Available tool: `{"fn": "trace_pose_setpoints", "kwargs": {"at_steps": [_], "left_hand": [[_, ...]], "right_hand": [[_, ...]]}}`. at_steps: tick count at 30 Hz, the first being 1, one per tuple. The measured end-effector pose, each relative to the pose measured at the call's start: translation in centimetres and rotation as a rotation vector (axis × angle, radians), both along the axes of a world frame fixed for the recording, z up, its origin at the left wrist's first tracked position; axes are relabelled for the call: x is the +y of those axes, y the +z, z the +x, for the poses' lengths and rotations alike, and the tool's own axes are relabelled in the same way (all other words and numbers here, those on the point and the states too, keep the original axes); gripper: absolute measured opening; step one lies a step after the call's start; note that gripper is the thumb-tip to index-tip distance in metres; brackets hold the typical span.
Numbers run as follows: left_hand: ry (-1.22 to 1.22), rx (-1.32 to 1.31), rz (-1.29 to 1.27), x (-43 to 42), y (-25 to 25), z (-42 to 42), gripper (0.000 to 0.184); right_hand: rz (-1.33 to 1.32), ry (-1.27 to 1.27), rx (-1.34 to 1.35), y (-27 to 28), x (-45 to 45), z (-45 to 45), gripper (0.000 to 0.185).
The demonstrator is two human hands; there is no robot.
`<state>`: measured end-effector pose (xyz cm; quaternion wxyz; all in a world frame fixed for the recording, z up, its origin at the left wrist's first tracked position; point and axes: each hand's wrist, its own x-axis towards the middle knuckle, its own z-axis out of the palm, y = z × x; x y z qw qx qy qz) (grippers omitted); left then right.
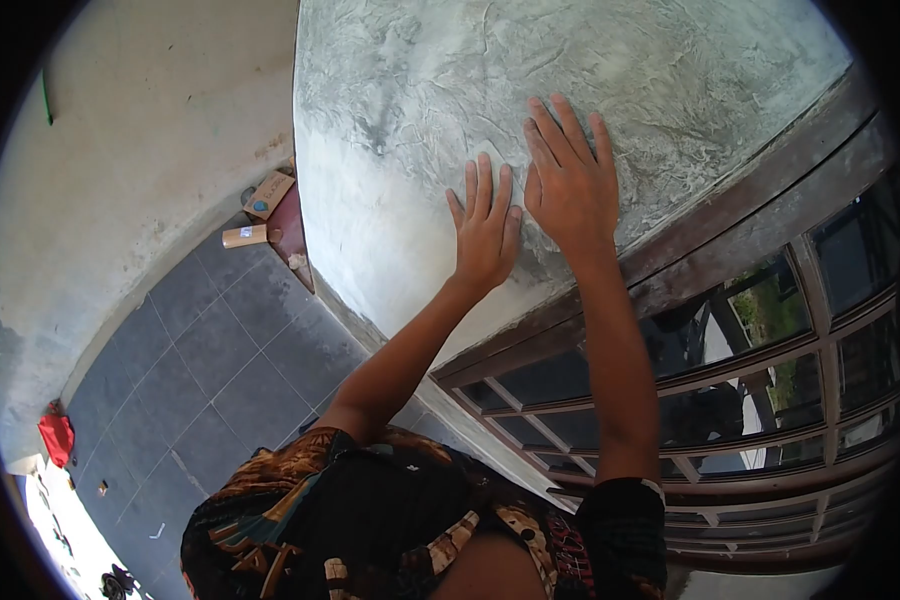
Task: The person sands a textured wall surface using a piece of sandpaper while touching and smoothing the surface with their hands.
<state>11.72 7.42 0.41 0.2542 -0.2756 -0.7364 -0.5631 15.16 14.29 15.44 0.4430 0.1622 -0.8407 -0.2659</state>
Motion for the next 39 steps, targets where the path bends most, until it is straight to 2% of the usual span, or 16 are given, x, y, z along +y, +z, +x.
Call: {"fn": "trace_pose_setpoints", "kwargs": {"at_steps": [2, 5, 7, 8, 11, 15, 17, 20, 22, 24, 27, 31, 37, 39], "left_hand": [[0.057, 0.081, 0.144, -0.8, 3.8, -2.4, 0.056], [0.056, 0.089, 0.056, -1.9, 6.7, -3.4, 0.058], [0.019, 0.066, 0.002, -1.3, 2.0, -1.1, 0.058], [-0.017, 0.041, -0.057, -1.5, 1.0, -0.3, 0.058], [-0.024, 0.039, -0.027, -1.0, 0.2, -1.2, 0.059], [0.033, 0.189, 0.05, -3.0, 7.6, -5.0, 0.057], [0.041, 0.191, 0.044, -2.1, 4.9, -4.4, 0.056], [-0.044, 0.053, -0.077, -1.9, -0.4, -0.4, 0.056], [-0.02, 0.063, 0.001, -1.3, 0.3, -1.9, 0.056], [0.014, 0.057, 0.13, -1.9, 4.3, -3.4, 0.056], [0.048, 0.093, 0.172, -1.6, 5.9, -4.3, 0.056], [-0.026, -0.03, -0.021, -0.1, -1.8, 0.8, 0.055], [0.021, 0.072, 0.213, -0.7, 6.3, -2.9, 0.055], [0.036, 0.075, 0.171, 0.0, 2.6, -0.6, 0.054]], "right_hand": [[-0.022, -0.001, -0.011, -0.4, -0.1, 0.3, 0.036], [-0.02, 0.01, 0.013, -0.1, -0.1, 0.2, 0.035], [-0.035, 0.018, -0.012, -0.1, -0.2, 0.3, 0.034], [-0.033, 0.022, -0.005, -0.1, -0.2, 0.2, 0.034], [-0.013, 0.013, -0.001, -0.2, 0.0, 0.1, 0.035], [-0.079, 0.03, -0.019, -0.2, -0.3, 0.2, 0.034], [-0.092, 0.031, -0.019, -0.3, -0.2, 0.3, 0.034], [-0.03, 0.016, 0.002, -0.1, -0.3, 0.3, 0.033], [-0.025, 0.022, 0.01, -0.1, -0.2, 0.2, 0.033], [-0.049, 0.032, -0.005, -0.2, -0.2, 0.4, 0.033], [-0.076, 0.054, 0.001, -0.2, -0.1, 0.2, 0.032], [-0.066, 0.057, 0.004, -0.3, 0.1, 0.0, 0.031], [-0.038, 0.062, 0.032, -0.4, 0.2, -0.1, 0.034], [-0.033, 0.062, 0.016, -0.3, 0.3, 0.3, 0.033]]}}
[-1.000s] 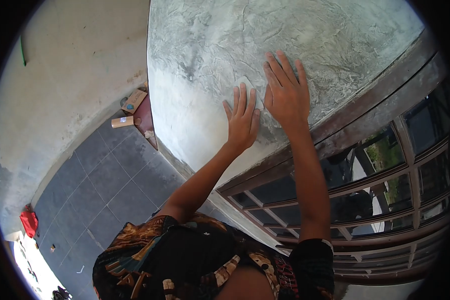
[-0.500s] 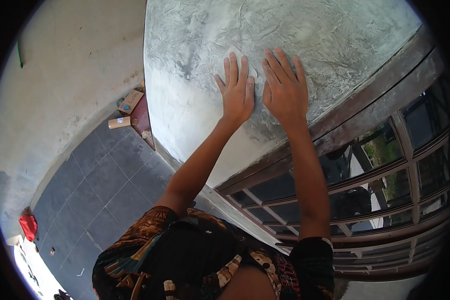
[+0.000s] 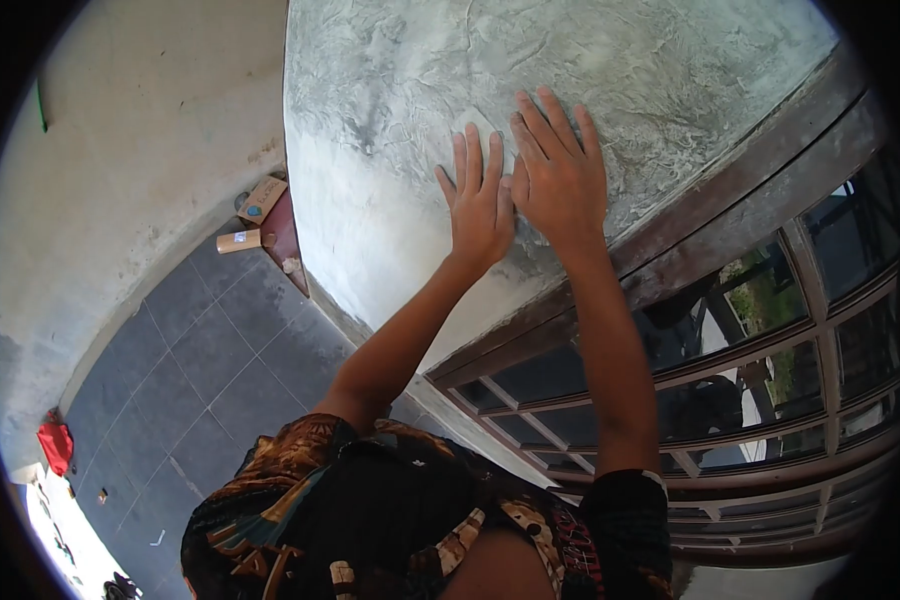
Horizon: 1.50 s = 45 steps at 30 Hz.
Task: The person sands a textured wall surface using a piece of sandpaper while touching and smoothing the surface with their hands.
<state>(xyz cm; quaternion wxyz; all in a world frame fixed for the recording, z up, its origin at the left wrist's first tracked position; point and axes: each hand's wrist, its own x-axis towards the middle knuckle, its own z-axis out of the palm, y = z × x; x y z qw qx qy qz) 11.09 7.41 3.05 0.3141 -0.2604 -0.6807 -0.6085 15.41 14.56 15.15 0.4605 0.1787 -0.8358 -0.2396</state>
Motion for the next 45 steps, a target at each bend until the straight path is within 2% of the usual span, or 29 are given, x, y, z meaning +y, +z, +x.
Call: {"fn": "trace_pose_setpoints", "kwargs": {"at_steps": [1, 3, 7, 10, 12, 14, 17, 20, 22, 25, 27, 30, 32, 34, 35, 37, 40, 43, 44, 45], "left_hand": [[-0.021, -0.05, -0.072, 0.4, -2.7, 1.5, 0.054], [-0.022, -0.096, -0.144, -0.1, -2.7, 2.1, 0.053], [0.031, -0.009, 0.003, -1.8, 3.2, -2.8, 0.054], [0.032, -0.02, -0.037, -0.5, -1.1, -1.2, 0.054], [-0.025, -0.138, -0.158, 0.2, -5.7, 1.3, 0.055], [-0.013, -0.129, -0.144, 0.1, -5.3, 0.9, 0.055], [-0.001, -0.095, 0.001, -1.3, 0.9, -1.7, 0.056], [0.008, -0.087, -0.058, -0.8, 0.0, -0.6, 0.056], [-0.017, -0.151, -0.157, 0.9, -4.5, 2.7, 0.056], [-0.006, -0.15, -0.178, 0.6, -4.1, 1.6, 0.054], [0.047, -0.128, 0.026, -0.9, 0.1, -1.6, 0.053], [0.072, -0.087, 0.013, -0.5, -0.8, -1.5, 0.053], [0.01, -0.17, -0.062, 0.6, -4.9, 1.8, 0.053], [-0.009, -0.195, -0.133, 0.9, -6.3, 2.9, 0.053], [-0.006, -0.198, -0.134, 0.5, -5.3, 1.7, 0.053], [0.054, -0.132, 0.04, -0.6, -2.0, -1.5, 0.053], [0.062, -0.148, 0.019, -0.8, -1.3, -2.0, 0.054], [0.019, -0.198, -0.07, 1.4, -6.3, 2.1, 0.054], [-0.001, -0.215, -0.073, 1.9, -6.9, 2.7, 0.053], [-0.002, -0.215, -0.07, 1.6, -5.3, 1.3, 0.053]], "right_hand": [[0.001, -0.001, -0.012, 0.1, -0.1, 0.0, 0.032], [-0.018, 0.014, -0.005, 0.4, -0.2, -0.2, 0.03], [-0.048, 0.028, -0.008, 0.1, -0.4, -0.1, 0.03], [-0.042, 0.024, -0.016, 0.2, -0.4, 0.0, 0.03], [-0.036, 0.028, -0.008, 0.1, -0.3, -0.1, 0.03], [-0.031, 0.029, -0.014, 0.1, -0.1, -0.2, 0.03], [0.022, 0.027, 0.027, 0.0, 0.0, -0.3, 0.03], [0.009, 0.03, 0.02, 0.2, 0.0, -0.1, 0.029], [-0.038, 0.038, -0.015, 0.0, -0.1, -0.1, 0.029], [-0.041, 0.04, -0.015, 0.0, -0.1, -0.1, 0.029], [-0.043, 0.033, -0.026, 0.1, -0.2, 0.0, 0.029], [-0.017, 0.031, -0.013, 0.1, -0.1, 0.2, 0.029], [0.004, 0.04, 0.01, 0.2, -0.1, -0.1, 0.029], [-0.007, 0.049, 0.016, 0.0, 0.0, -0.3, 0.03], [-0.008, 0.052, 0.013, 0.1, 0.0, -0.3, 0.03], [-0.037, 0.043, -0.021, 0.1, -0.1, -0.1, 0.029], [-0.001, 0.047, 0.011, 0.2, -0.2, 0.0, 0.029], [-0.01, 0.055, 0.018, 0.1, -0.1, -0.2, 0.028], [-0.006, 0.056, 0.017, 0.2, 0.0, -0.3, 0.028], [-0.017, 0.057, 0.008, 0.2, 0.0, -0.4, 0.029]]}}
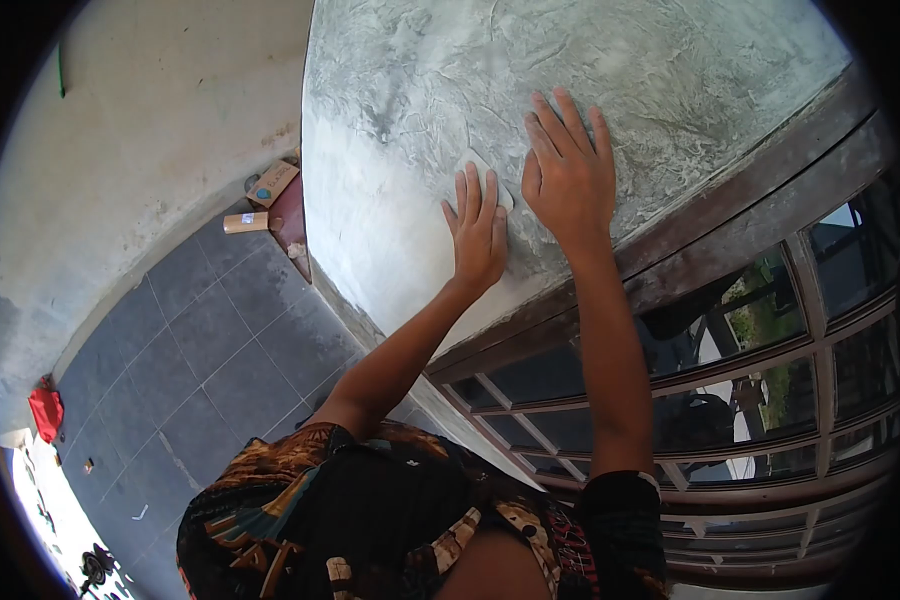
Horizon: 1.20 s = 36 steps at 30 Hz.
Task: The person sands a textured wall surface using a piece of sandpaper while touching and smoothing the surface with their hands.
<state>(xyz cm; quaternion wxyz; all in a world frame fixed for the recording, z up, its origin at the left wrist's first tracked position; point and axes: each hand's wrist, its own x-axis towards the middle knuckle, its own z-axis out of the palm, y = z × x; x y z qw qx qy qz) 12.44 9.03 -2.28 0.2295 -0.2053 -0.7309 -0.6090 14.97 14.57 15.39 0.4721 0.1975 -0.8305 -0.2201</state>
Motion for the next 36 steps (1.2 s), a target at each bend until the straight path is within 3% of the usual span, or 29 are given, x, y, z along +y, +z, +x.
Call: {"fn": "trace_pose_setpoints", "kwargs": {"at_steps": [2, 5, 8, 10, 13, 16, 20, 24, 29, 31, 34, 36], "left_hand": [[0.067, 0.06, 0.192, -1.5, 4.3, -3.2, 0.053], [0.085, 0.079, 0.175, -2.1, 5.8, -4.3, 0.053], [0.031, 0.02, 0.033, 0.0, -0.8, 0.6, 0.053], [0.013, 0.013, 0.021, 0.3, -1.3, 1.1, 0.053], [0.086, 0.081, 0.166, -1.4, 5.8, -3.2, 0.054], [0.061, 0.128, 0.184, -1.3, 6.2, -3.3, 0.054], [-0.025, 0.042, 0.043, 0.8, -0.4, 1.5, 0.053], [0.036, 0.165, 0.178, -1.8, 8.1, -3.2, 0.055], [-0.11, -0.002, 0.085, -0.3, 3.9, 2.5, 0.057], [-0.03, 0.103, 0.067, 0.1, 4.1, 0.6, 0.058], [0.032, 0.228, 0.142, -1.8, 9.3, -3.6, 0.058], [0.019, 0.204, 0.124, -1.1, 8.1, -2.5, 0.057]], "right_hand": [[-0.025, -0.015, -0.027, -0.5, 0.0, 0.5, 0.029], [-0.015, -0.013, -0.029, -0.2, 0.0, 0.5, 0.029], [-0.021, -0.011, -0.018, -0.3, -0.2, 0.3, 0.029], [-0.027, 0.002, -0.024, -0.3, -0.1, 0.2, 0.029], [-0.018, -0.014, -0.017, -0.2, -0.2, 0.3, 0.029], [-0.028, -0.003, -0.022, -0.2, -0.1, 0.3, 0.029], [-0.026, -0.011, -0.024, -0.2, 0.0, 0.1, 0.029], [-0.037, -0.007, -0.028, -0.3, -0.2, 0.3, 0.03], [-0.007, 0.008, 0.008, -0.1, -0.1, 0.1, 0.03], [-0.001, -0.003, 0.0, -0.2, 0.0, 0.3, 0.031], [-0.013, 0.002, 0.029, -0.3, 0.0, 0.2, 0.033], [-0.034, 0.0, 0.008, -0.4, 0.1, 0.4, 0.033]]}}
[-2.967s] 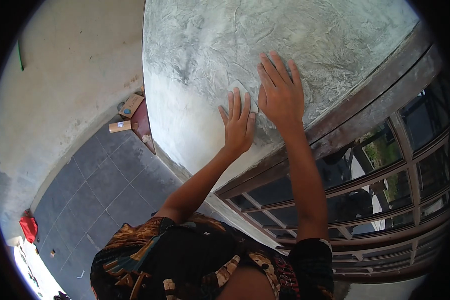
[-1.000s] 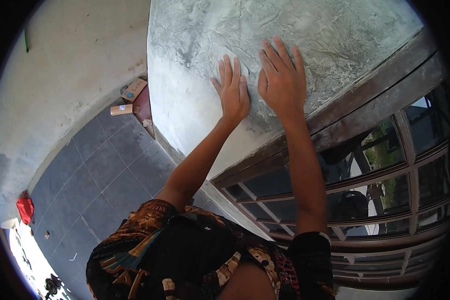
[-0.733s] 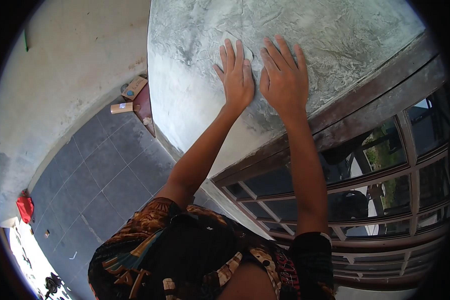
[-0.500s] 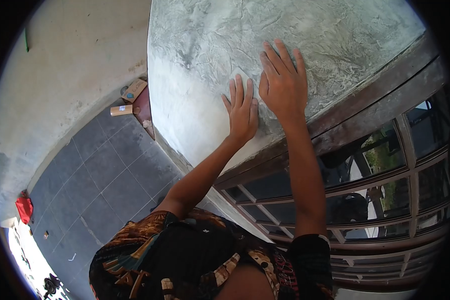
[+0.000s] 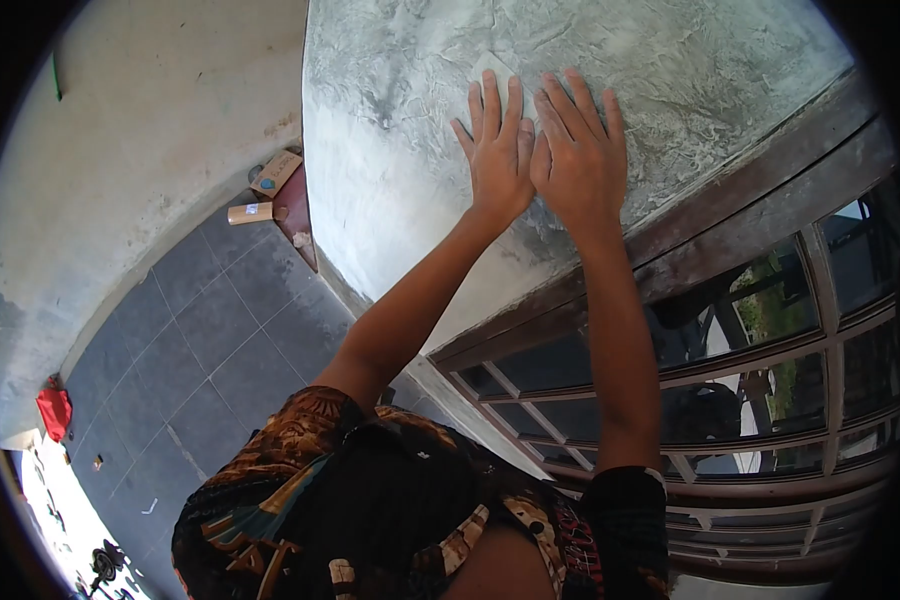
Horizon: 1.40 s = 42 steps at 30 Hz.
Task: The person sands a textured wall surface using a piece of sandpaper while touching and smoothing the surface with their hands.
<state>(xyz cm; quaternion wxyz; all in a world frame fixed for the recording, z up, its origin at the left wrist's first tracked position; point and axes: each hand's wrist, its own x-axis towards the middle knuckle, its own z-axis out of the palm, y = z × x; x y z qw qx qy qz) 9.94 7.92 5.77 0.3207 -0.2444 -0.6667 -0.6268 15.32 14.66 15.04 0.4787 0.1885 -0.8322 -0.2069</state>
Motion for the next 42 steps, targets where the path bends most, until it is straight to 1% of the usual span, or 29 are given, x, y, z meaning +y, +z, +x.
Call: {"fn": "trace_pose_setpoints", "kwargs": {"at_steps": [1, 2, 3, 4, 5, 6, 7, 8, 9, 11, 13, 14, 16, 18, 21, 24, 25, 26, 28, 29, 31, 32, 33, 35, 38, 39, 41, 42], "left_hand": [[-0.009, -0.02, -0.02, 0.5, -1.2, 0.8, 0.057], [-0.043, -0.053, -0.055, 1.2, -3.5, 2.4, 0.057], [-0.091, -0.097, -0.091, 1.2, -4.4, 4.1, 0.058], [-0.068, -0.081, -0.125, 1.4, -4.3, 3.5, 0.058], [-0.045, -0.07, -0.163, 1.3, -4.1, 3.0, 0.059], [-0.046, -0.081, -0.166, 0.8, -2.7, 2.2, 0.059], [-0.039, -0.022, -0.106, 0.0, -0.1, 1.0, 0.059], [-0.033, 0.047, -0.045, -0.6, 1.4, 0.3, 0.059], [-0.035, 0.048, -0.048, -0.6, 0.7, 0.5, 0.059], [-0.047, 0.0, -0.135, 0.1, -2.2, 1.7, 0.059], [-0.109, -0.1, -0.16, 1.1, -7.7, 4.3, 0.057], [-0.111, -0.12, -0.2, 1.0, -8.7, 4.5, 0.056], [-0.091, -0.087, -0.148, -0.2, -5.1, 1.8, 0.056], [-0.049, -0.034, -0.089, -2.1, -0.3, -1.5, 0.056], [-0.016, 0.014, -0.117, -2.5, -0.9, -2.3, 0.056], [-0.042, -0.084, -0.218, -0.5, -9.7, 2.2, 0.055], [-0.059, -0.118, -0.246, 0.0, -10.9, 3.0, 0.054], [-0.066, -0.115, -0.247, -0.3, -9.7, 2.0, 0.054], [-0.023, 0.028, -0.151, -2.0, -5.5, -1.2, 0.054], [-0.04, 0.033, -0.166, -2.8, -3.6, -2.4, 0.054], [-0.018, 0.155, -0.151, -3.8, -0.7, -4.1, 0.053], [-0.015, 0.193, -0.141, -3.5, -1.7, -4.4, 0.053], [-0.041, 0.207, -0.149, -3.4, -4.0, -4.3, 0.053], [-0.038, 0.316, -0.368, -3.6, -9.1, -4.2, 0.051], [-0.078, 0.451, -0.443, -4.3, -10.6, -5.4, 0.049], [-0.11, 0.465, -0.451, -4.8, -8.8, -5.9, 0.049], [-0.143, 0.654, -0.527, -5.1, -3.9, -7.4, 0.049], [-0.146, 0.688, -0.531, -5.3, -1.7, -7.5, 0.048]], "right_hand": [[-0.022, 0.002, -0.017, 0.0, -0.1, -0.1, 0.033], [-0.021, 0.005, -0.014, -0.1, -0.1, -0.1, 0.033], [-0.015, 0.002, -0.017, -0.1, 0.0, -0.1, 0.033], [-0.007, -0.002, -0.022, 0.0, 0.1, -0.1, 0.034], [-0.007, -0.003, -0.025, 0.1, 0.1, -0.2, 0.034], [0.003, -0.008, -0.012, 0.1, 0.1, -0.1, 0.034], [0.012, -0.011, 0.003, 0.1, -0.1, -0.1, 0.034], [0.007, -0.01, 0.006, 0.1, -0.2, -0.2, 0.034], [0.006, -0.011, 0.005, 0.1, -0.2, -0.2, 0.034], [0.012, -0.013, 0.005, 0.2, 0.0, 0.0, 0.034], [0.028, -0.02, 0.003, 0.0, 0.2, -0.1, 0.034], [0.03, -0.019, 0.007, 0.2, 0.1, -0.3, 0.034], [0.021, -0.011, 0.01, 0.1, 0.0, -0.1, 0.033], [0.016, -0.01, 0.005, 0.1, -0.1, 0.0, 0.032], [0.016, -0.006, 0.014, 0.1, 0.1, 0.1, 0.031], [0.01, -0.001, 0.03, 0.1, -0.2, -0.1, 0.031], [0.013, -0.008, 0.024, 0.1, -0.1, -0.1, 0.031], [0.013, -0.015, 0.027, 0.3, -0.1, -0.2, 0.031], [0.012, -0.017, 0.028, 0.1, -0.1, -0.1, 0.031], [-0.003, -0.034, 0.031, 0.0, -0.2, -0.2, 0.031], [-0.014, -0.025, 0.048, -0.1, -0.2, -0.2, 0.032], [-0.025, -0.048, 0.058, -0.2, -0.3, -0.1, 0.032], [-0.051, -0.038, 0.064, -0.3, -0.4, 0.1, 0.032], [-0.085, -0.061, 0.09, -0.9, -0.4, 0.4, 0.033], [-0.16, -0.108, 0.172, -1.9, -0.3, 0.7, 0.037], [-0.185, -0.112, 0.204, -1.9, -0.4, 0.8, 0.039], [-0.224, -0.142, 0.244, -2.2, -0.5, 0.8, 0.041], [-0.234, -0.136, 0.255, -2.2, -0.6, 0.7, 0.044]]}}
